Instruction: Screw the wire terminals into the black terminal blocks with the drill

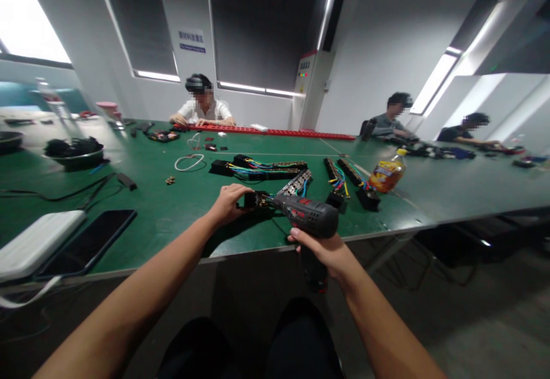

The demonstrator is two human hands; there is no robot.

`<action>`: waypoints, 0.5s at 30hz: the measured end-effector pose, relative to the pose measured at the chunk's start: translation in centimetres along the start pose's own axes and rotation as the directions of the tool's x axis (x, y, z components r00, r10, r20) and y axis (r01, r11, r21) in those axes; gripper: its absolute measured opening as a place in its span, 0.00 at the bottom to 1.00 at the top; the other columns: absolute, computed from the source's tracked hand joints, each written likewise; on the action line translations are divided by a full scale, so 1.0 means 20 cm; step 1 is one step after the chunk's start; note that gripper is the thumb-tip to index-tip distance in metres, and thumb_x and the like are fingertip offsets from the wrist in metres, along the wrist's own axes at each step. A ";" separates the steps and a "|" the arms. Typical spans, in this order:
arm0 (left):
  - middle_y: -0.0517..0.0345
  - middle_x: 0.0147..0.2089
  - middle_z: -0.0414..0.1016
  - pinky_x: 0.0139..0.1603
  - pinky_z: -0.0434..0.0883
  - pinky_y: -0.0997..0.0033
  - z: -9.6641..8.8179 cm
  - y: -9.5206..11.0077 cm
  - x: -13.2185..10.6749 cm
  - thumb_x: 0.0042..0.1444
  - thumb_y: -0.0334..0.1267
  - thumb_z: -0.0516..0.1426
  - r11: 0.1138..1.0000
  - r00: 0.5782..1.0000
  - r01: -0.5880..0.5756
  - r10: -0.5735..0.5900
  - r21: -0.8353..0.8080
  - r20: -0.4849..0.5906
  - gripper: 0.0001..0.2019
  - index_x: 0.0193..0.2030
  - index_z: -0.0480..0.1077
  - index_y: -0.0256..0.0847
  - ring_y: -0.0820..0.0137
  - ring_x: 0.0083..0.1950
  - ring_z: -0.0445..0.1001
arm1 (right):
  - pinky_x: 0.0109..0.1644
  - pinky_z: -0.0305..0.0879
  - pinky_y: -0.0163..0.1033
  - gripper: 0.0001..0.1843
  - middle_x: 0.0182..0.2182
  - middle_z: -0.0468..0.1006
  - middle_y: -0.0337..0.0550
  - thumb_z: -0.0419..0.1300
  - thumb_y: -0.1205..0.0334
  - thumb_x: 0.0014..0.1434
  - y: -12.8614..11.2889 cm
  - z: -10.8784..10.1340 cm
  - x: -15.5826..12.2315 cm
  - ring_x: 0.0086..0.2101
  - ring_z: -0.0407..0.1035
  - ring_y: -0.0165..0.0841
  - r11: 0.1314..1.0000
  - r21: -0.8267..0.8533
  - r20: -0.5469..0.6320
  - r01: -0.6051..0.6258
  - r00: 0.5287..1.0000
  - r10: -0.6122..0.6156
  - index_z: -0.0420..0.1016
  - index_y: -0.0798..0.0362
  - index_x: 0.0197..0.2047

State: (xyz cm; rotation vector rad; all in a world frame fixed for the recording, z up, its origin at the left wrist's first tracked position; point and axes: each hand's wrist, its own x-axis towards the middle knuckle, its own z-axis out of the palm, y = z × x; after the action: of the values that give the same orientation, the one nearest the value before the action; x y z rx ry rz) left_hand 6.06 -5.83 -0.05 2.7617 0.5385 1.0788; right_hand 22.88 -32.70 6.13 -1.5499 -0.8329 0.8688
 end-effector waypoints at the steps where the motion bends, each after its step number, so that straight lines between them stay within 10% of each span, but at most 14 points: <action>1: 0.52 0.52 0.77 0.54 0.59 0.57 0.00 0.00 0.00 0.53 0.47 0.65 1.000 1.000 -0.009 0.009 -0.002 -0.004 0.20 0.52 0.71 0.47 0.58 0.54 0.71 | 0.33 0.73 0.41 0.24 0.33 0.85 0.48 0.73 0.47 0.45 -0.01 -0.01 0.00 0.30 0.77 0.38 1.000 -0.006 0.008 -0.007 1.000 0.007 0.81 0.53 0.42; 15: 0.50 0.53 0.77 0.54 0.59 0.57 -0.01 0.00 0.00 0.52 0.44 0.64 1.000 1.000 -0.024 0.024 -0.018 0.016 0.21 0.53 0.71 0.44 0.58 0.55 0.72 | 0.27 0.70 0.34 0.23 0.25 0.82 0.43 0.77 0.50 0.39 -0.09 -0.04 0.02 0.25 0.75 0.32 0.996 -0.002 0.006 -0.088 0.996 0.088 0.81 0.55 0.34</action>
State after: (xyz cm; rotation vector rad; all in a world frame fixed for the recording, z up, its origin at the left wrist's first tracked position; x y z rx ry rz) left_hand 5.91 -5.84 0.15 2.7657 0.4926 1.0597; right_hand 23.70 -32.41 7.87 -1.5961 -0.7749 0.9366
